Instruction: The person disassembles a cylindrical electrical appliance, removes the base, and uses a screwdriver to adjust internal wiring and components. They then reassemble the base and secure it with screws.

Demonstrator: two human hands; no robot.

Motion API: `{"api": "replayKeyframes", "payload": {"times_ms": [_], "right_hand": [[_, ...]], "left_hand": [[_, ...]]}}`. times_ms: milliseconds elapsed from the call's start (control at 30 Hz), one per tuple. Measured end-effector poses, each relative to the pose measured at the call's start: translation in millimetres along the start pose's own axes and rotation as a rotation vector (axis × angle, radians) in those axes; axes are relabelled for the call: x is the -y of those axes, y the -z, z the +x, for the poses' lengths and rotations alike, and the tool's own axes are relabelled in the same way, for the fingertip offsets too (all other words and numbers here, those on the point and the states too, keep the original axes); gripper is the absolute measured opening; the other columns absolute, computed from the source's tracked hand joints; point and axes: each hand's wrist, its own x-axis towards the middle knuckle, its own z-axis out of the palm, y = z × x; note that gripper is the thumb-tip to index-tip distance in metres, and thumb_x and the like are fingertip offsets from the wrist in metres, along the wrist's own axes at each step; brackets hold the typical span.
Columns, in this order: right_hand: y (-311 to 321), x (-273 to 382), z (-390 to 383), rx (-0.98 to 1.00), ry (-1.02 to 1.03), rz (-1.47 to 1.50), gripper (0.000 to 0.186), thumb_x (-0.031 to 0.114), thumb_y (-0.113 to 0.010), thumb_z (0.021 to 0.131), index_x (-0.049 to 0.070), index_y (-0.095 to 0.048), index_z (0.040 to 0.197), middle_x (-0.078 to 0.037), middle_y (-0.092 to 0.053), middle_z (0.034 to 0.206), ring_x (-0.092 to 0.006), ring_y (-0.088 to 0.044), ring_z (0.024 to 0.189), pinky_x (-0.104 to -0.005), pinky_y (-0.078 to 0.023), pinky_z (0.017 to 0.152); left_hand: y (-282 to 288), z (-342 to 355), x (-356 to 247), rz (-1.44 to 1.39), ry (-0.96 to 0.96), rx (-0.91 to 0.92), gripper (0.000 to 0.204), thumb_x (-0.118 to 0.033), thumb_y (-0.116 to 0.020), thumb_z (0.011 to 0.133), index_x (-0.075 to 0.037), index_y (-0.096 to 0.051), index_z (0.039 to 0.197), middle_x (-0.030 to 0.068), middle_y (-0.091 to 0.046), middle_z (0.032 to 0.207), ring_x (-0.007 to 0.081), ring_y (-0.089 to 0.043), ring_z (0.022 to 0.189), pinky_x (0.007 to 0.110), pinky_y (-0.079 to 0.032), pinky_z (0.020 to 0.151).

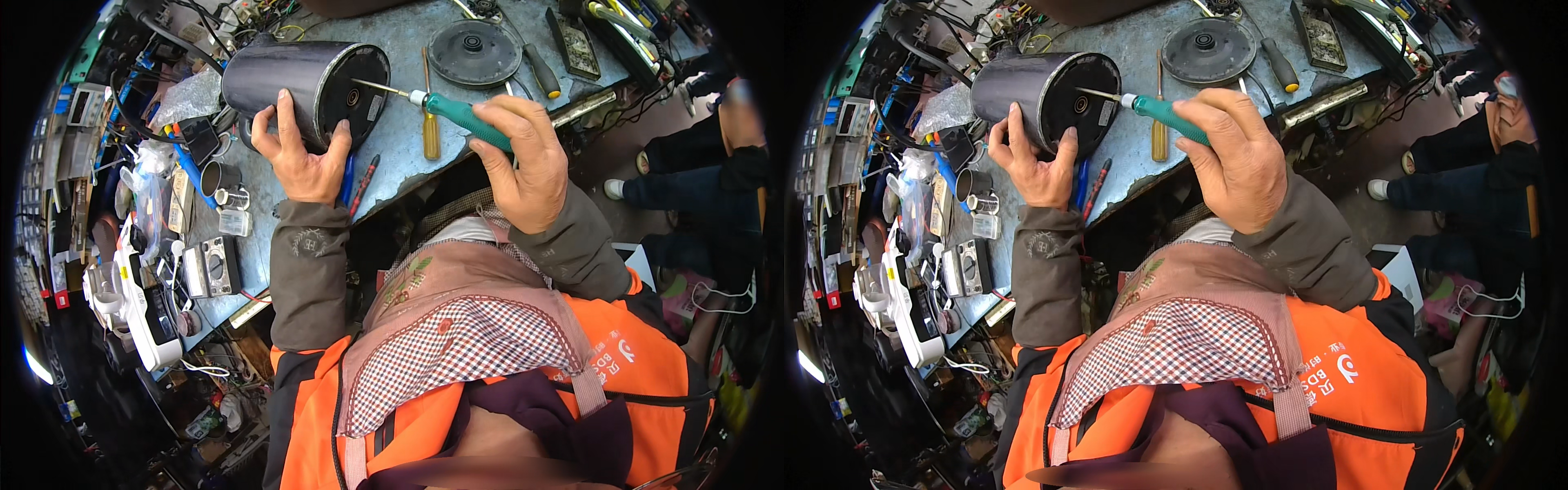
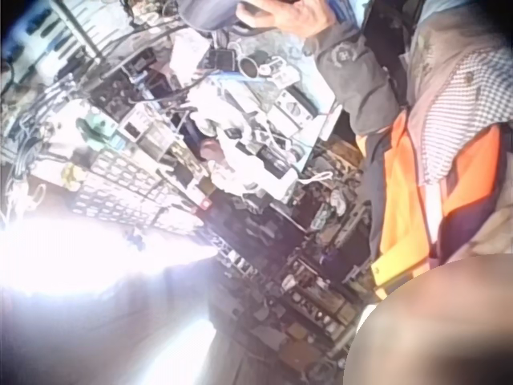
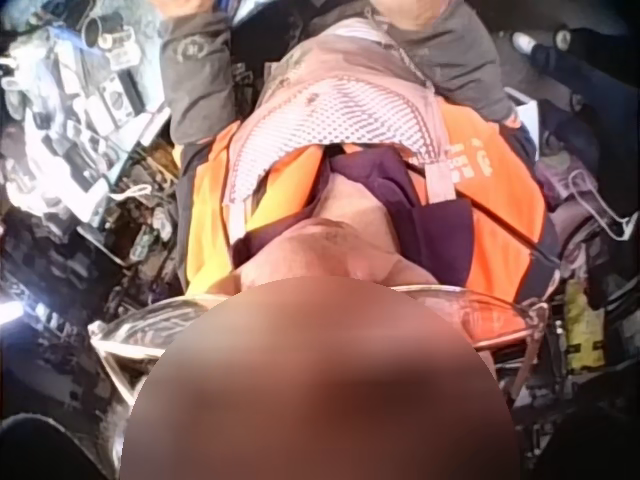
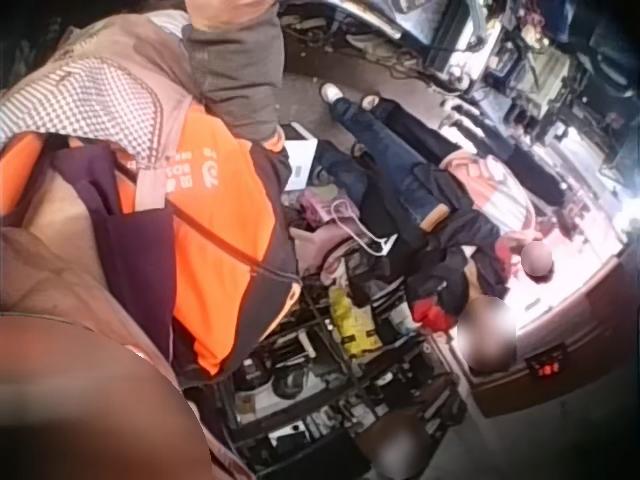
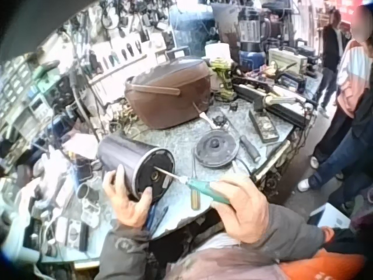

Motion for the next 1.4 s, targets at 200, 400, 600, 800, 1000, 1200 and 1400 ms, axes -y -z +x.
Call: {"api": "replayKeyframes", "payload": {"times_ms": [200,400,600,800,1000,1200,1400], "right_hand": [[16,-17,7,0.109,-1.097,1.038,0.036,0.02,-0.073,0.107,0.002,-0.064,0.136,-0.009,-0.065,0.089,-0.0185,-0.064,0.076,-0.0293,-0.054,0.07],[5,-13,7,0.079,-0.095,0.062,0.036,0.0,-0.075,0.098,0.001,-0.065,0.133,-0.017,-0.062,0.131,-0.0271,-0.068,0.102,-0.035,-0.059,0.082],[0,-1,6,0.132,-0.798,0.552,0.031,0.017,-0.066,0.111,0.001,-0.063,0.137,-0.008,-0.066,0.091,-0.0137,-0.059,0.072,-0.0258,-0.048,0.067],[-1,-6,16,-0.014,-1.009,0.915,0.033,0.016,-0.064,0.11,0.002,-0.059,0.14,-0.007,-0.061,0.107,-0.0074,-0.051,0.076,-0.0245,-0.043,0.064],[1,-16,18,0.024,-0.16,0.096,0.022,0.008,-0.072,0.102,-0.001,-0.068,0.122,-0.017,-0.068,0.108,-0.0287,-0.069,0.087,-0.0364,-0.057,0.078],[-2,-26,18,0.061,-1.422,1.259,0.035,0.038,-0.063,0.115,0.005,-0.06,0.125,-0.012,-0.064,0.089,-0.0063,-0.04,0.053,-0.0235,-0.032,0.048],[-12,-23,-18,-0.094,-1.261,1.46,0.04,0.041,-0.058,0.116,0.005,-0.06,0.133,-0.016,-0.067,0.094,-0.0127,-0.043,0.055,-0.0285,-0.039,0.053]], "left_hand": [[1,2,2,0.078,-0.026,-0.003,0.093,-0.017,-0.094,0.079,-0.004,-0.052,0.161,0.0223,-0.037,0.149,0.0401,-0.051,0.133,0.047,-0.053,0.107],[2,2,1,0.049,0.001,-0.001,0.092,-0.018,-0.094,0.079,-0.005,-0.054,0.161,0.022,-0.038,0.15,0.0395,-0.052,0.133,0.047,-0.053,0.109],[1,4,-3,0.027,0.036,0.01,0.092,-0.016,-0.094,0.079,-0.005,-0.054,0.161,0.0216,-0.038,0.152,0.0384,-0.052,0.135,0.046,-0.052,0.111],[1,0,3,-0.027,0.049,-0.016,0.092,-0.017,-0.094,0.079,-0.004,-0.054,0.161,0.021,-0.038,0.152,0.0387,-0.052,0.135,0.046,-0.053,0.11],[4,1,-4,0.072,0.033,0.019,0.092,-0.018,-0.095,0.079,-0.005,-0.055,0.161,0.0208,-0.038,0.153,0.0384,-0.054,0.134,0.046,-0.053,0.108],[4,-2,3,-0.03,0.12,-0.02,0.092,-0.02,-0.094,0.08,-0.007,-0.053,0.162,0.0205,-0.039,0.153,0.0377,-0.053,0.136,0.046,-0.053,0.109],[0,2,-1,0.178,0.012,0.001,0.09,-0.023,-0.09,0.084,-0.01,-0.051,0.164,0.022,-0.04,0.155,0.0436,-0.051,0.141,0.05,-0.048,0.118]]}}
